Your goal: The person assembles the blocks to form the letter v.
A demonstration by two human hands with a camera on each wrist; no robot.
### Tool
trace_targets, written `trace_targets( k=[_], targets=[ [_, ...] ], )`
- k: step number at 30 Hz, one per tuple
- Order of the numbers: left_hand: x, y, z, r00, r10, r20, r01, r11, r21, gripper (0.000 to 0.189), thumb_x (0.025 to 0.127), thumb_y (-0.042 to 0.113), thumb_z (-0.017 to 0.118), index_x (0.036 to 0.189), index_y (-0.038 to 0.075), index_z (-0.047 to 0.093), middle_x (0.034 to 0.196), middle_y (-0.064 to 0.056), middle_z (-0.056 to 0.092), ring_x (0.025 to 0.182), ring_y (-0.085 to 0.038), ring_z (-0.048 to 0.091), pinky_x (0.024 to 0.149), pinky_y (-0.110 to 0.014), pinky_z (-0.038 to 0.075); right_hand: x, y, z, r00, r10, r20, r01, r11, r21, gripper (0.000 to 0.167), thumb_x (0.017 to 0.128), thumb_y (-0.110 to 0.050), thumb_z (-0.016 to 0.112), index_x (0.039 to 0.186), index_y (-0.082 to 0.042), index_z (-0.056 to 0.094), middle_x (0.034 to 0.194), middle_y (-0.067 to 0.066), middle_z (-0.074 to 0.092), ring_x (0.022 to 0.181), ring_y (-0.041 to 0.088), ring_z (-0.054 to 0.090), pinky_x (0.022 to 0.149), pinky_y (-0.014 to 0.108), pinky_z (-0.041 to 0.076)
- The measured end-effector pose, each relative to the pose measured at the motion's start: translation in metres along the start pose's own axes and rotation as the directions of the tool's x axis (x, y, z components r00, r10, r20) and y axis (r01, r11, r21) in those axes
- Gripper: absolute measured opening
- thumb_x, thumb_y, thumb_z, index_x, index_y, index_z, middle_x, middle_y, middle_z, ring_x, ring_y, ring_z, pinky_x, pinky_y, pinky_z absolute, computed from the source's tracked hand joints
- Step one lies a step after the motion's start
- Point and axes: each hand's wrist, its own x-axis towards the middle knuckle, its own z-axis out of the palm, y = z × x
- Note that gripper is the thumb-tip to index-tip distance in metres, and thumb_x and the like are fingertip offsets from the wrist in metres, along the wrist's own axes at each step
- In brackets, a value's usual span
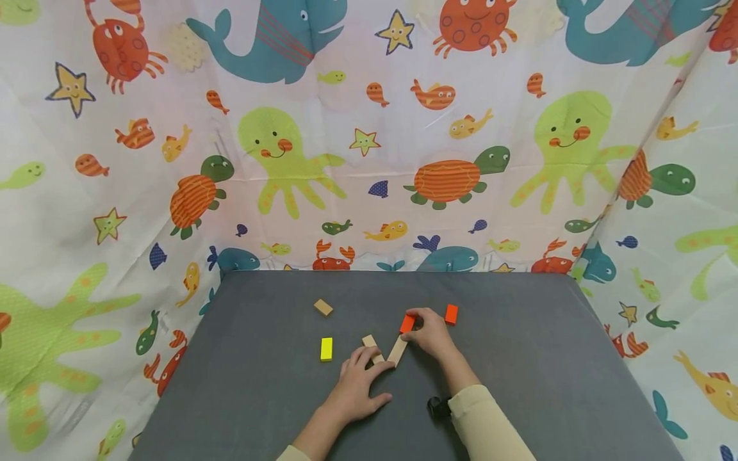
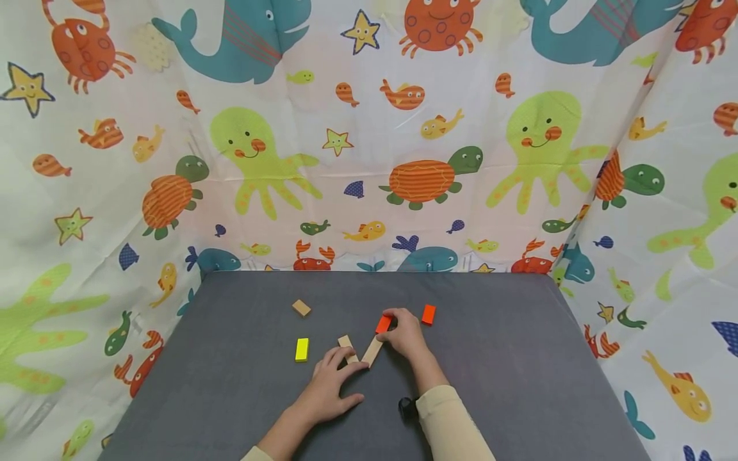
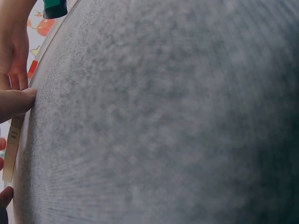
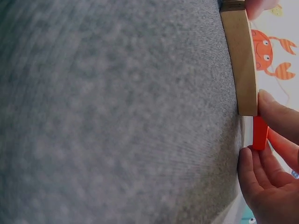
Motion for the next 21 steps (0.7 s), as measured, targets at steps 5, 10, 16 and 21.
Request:
trace_targets(
  k=[5, 10, 16, 21],
  targets=[
    [0.0003, 0.0004, -0.0011, 1.000, -0.005, 0.008, 0.005, 1.000, 0.001, 0.058, 0.086, 0.046, 0.077, 0.139, 0.036, 0.058, 0.148, -0.003, 0.042, 0.140, -0.028, 0.031, 0.104, -0.063, 0.036, -0.0001, -0.0001, 0.0000, 1.000, 0.025, 0.018, -0.025, 1.000, 0.002, 0.056, 0.074, -0.013, 0.090, 0.125, -0.011, 0.070, 0.129, 0.014, 0.063, 0.103, 0.029, 0.060, 0.097, 0.048, 0.050],
    [0.0010, 0.0014, -0.0025, 1.000, -0.016, 0.019, 0.016, 1.000, -0.001, 0.058, 0.086, 0.046, 0.077, 0.140, 0.036, 0.058, 0.149, -0.003, 0.042, 0.141, -0.028, 0.031, 0.105, -0.063, 0.036, -0.0005, 0.0008, -0.0011, 0.999, 0.019, 0.034, -0.018, 1.000, -0.002, 0.057, 0.074, -0.014, 0.090, 0.127, -0.010, 0.069, 0.129, 0.014, 0.062, 0.104, 0.029, 0.060, 0.097, 0.048, 0.050],
    [0.0014, 0.0020, -0.0033, 1.000, -0.018, 0.020, 0.018, 1.000, -0.001, 0.058, 0.086, 0.046, 0.077, 0.140, 0.036, 0.057, 0.149, -0.002, 0.042, 0.141, -0.028, 0.031, 0.104, -0.063, 0.036, -0.0007, 0.0023, -0.0033, 0.999, 0.018, 0.031, -0.018, 1.000, -0.004, 0.053, 0.076, -0.016, 0.089, 0.125, -0.010, 0.070, 0.127, 0.013, 0.064, 0.105, 0.027, 0.061, 0.096, 0.048, 0.050],
    [0.0010, 0.0019, -0.0024, 1.000, -0.019, 0.021, 0.019, 1.000, 0.000, 0.058, 0.086, 0.047, 0.077, 0.140, 0.037, 0.057, 0.149, -0.002, 0.042, 0.141, -0.028, 0.031, 0.104, -0.063, 0.036, -0.0012, 0.0030, -0.0039, 0.999, 0.004, 0.037, -0.004, 1.000, -0.014, 0.049, 0.078, -0.015, 0.087, 0.123, -0.008, 0.071, 0.124, 0.013, 0.065, 0.101, 0.025, 0.062, 0.093, 0.046, 0.051]
  ],
)
